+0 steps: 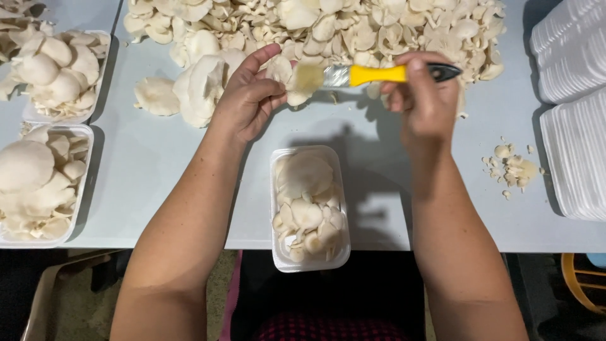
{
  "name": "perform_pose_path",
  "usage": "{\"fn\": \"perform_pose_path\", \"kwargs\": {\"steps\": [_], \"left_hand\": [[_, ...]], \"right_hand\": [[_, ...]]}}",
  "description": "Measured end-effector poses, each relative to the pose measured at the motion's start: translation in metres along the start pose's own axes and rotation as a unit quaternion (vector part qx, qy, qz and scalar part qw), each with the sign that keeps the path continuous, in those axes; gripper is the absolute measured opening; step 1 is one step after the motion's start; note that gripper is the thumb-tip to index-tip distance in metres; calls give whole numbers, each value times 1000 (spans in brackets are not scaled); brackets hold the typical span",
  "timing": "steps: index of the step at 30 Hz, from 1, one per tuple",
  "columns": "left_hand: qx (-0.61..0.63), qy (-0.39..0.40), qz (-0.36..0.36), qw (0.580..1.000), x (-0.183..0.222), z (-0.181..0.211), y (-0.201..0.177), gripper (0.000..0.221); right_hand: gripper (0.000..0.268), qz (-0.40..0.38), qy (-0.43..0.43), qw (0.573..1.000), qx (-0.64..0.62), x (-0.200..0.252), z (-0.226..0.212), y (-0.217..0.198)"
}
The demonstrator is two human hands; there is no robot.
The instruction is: Cleaning oyster mushrooms with a small brush and packing them into white foam trays for distribution.
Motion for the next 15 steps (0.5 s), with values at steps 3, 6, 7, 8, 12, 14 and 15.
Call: {"fn": "perform_pose_path", "kwargs": {"steps": [3, 6, 7, 8, 12, 14, 15], "left_hand": [[46, 12, -21, 999, -4, 0, -1, 68], [19, 31, -8, 999, -1, 7, -4, 66], [19, 32, -7, 999, -1, 8, -4, 66], [11, 32, -4, 999, -1, 9, -5, 65], [4, 39, 5, 999, 0, 10, -5, 65], [9, 41, 0, 999, -1, 9, -5, 65], [14, 43, -6, 999, -1, 9, -4, 65]], "right_hand": [[22, -26, -8, 999, 37, 1, 9, 7], [16, -24, -29, 995, 98, -1, -2, 1], [16, -24, -29, 995, 97, -1, -4, 2], [17, 1, -49, 994, 99, -1, -10, -2], [20, -14, -58, 997, 50, 3, -9, 0], [16, -38, -24, 997, 63, 9, -9, 16], [12, -60, 10, 995, 76, 12, -6, 26]]}}
Point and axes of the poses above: each hand's wrist, its own x-axis away from the middle knuckle, its own y-axis out of the palm, z = x × y, the point moved 10 cm from there along -x, towards the middle knuckle, and after that the axes turned 8 degrees about -y, right-handed, at the moved point
